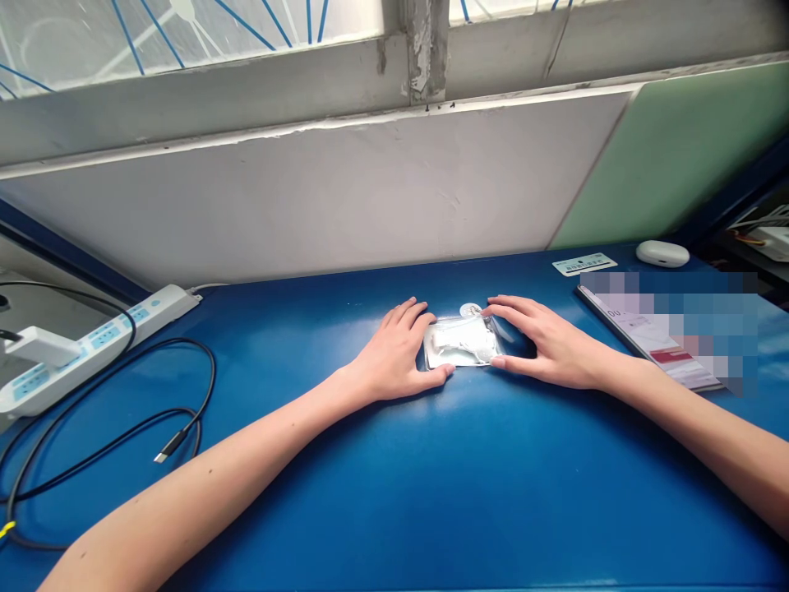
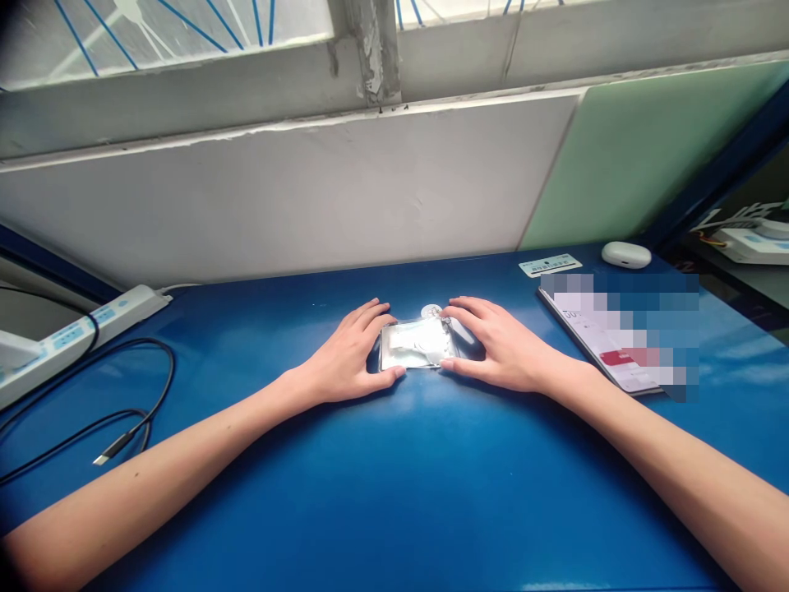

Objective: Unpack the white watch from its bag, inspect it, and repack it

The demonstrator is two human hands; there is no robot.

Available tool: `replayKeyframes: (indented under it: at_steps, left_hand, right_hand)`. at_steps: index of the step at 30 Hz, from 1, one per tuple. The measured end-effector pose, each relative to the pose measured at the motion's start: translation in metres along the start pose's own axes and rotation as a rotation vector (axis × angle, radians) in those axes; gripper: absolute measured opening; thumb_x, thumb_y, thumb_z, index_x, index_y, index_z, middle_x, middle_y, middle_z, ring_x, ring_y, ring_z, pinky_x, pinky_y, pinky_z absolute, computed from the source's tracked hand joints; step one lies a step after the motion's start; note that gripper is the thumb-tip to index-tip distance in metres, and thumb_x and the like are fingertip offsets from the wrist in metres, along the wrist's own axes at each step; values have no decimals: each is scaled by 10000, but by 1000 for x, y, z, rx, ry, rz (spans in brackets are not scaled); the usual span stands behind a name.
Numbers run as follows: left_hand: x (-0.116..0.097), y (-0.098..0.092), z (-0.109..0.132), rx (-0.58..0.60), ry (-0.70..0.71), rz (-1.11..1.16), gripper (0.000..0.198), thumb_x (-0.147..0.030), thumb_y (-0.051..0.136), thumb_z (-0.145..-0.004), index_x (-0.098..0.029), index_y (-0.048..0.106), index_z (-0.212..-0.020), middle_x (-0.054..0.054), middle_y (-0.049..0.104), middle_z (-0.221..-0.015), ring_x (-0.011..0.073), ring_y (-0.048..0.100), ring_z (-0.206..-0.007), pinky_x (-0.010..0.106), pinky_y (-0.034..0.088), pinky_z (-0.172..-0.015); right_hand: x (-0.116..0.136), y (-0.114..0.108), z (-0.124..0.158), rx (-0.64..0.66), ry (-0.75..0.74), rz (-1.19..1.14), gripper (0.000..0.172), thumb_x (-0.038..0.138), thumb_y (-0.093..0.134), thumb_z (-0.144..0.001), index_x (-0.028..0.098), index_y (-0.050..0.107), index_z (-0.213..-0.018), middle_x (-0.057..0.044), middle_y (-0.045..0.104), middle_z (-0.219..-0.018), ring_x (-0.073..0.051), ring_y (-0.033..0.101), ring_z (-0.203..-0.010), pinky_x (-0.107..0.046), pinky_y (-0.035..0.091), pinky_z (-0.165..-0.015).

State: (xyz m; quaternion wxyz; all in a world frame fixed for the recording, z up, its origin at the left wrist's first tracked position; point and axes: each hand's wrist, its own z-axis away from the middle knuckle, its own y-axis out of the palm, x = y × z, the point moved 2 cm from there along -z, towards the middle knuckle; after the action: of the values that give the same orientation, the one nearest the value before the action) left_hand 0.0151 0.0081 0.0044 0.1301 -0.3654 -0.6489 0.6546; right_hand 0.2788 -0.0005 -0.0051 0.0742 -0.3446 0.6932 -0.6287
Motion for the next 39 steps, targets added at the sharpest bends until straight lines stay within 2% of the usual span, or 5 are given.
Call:
replayKeyframes:
  at_steps: [10,16,21,30,39]
  left_hand:
    - [0,0,0,1,-49,-10,807,-628,623,-842,-82,474,-1416,222,390,-1556,387,228,-1511,532,268,-1220]
    - [2,1,0,-16,-45,-2,815,-672,625,-828,-126,480,-1415,203,395,-1557,380,235,-1511,537,275,-1215]
    - [2,1,-1,-15,-44,-12,837,-687,628,-819,-113,484,-1410,213,401,-1551,387,246,-1505,542,285,-1209]
    - [-1,0,-1,-76,-90,-63,847,-703,641,-775,-91,533,-1350,216,486,-1488,396,355,-1452,523,318,-1198]
    - [0,0,0,-72,-70,-73,841,-670,670,-750,-79,539,-1335,230,483,-1486,406,368,-1441,532,330,-1188]
  right_hand:
    - [-1,-2,0,32,2,-17,699,634,613,-841,189,511,-1371,-203,513,-1475,-390,468,-1372,-561,441,-1086]
    - [-2,-2,0,16,-6,-15,677,625,612,-847,203,514,-1367,-197,527,-1466,-395,486,-1360,-575,448,-1073]
    - [-3,-1,1,28,-3,-2,688,630,594,-863,197,488,-1387,-197,506,-1483,-381,465,-1381,-557,430,-1099]
    - [-4,-3,-2,57,24,-28,724,647,602,-849,177,490,-1388,-202,501,-1487,-381,455,-1384,-550,425,-1106]
    - [-5,-2,0,62,11,-9,713,641,581,-868,171,485,-1395,-203,489,-1499,-379,448,-1393,-546,425,-1107]
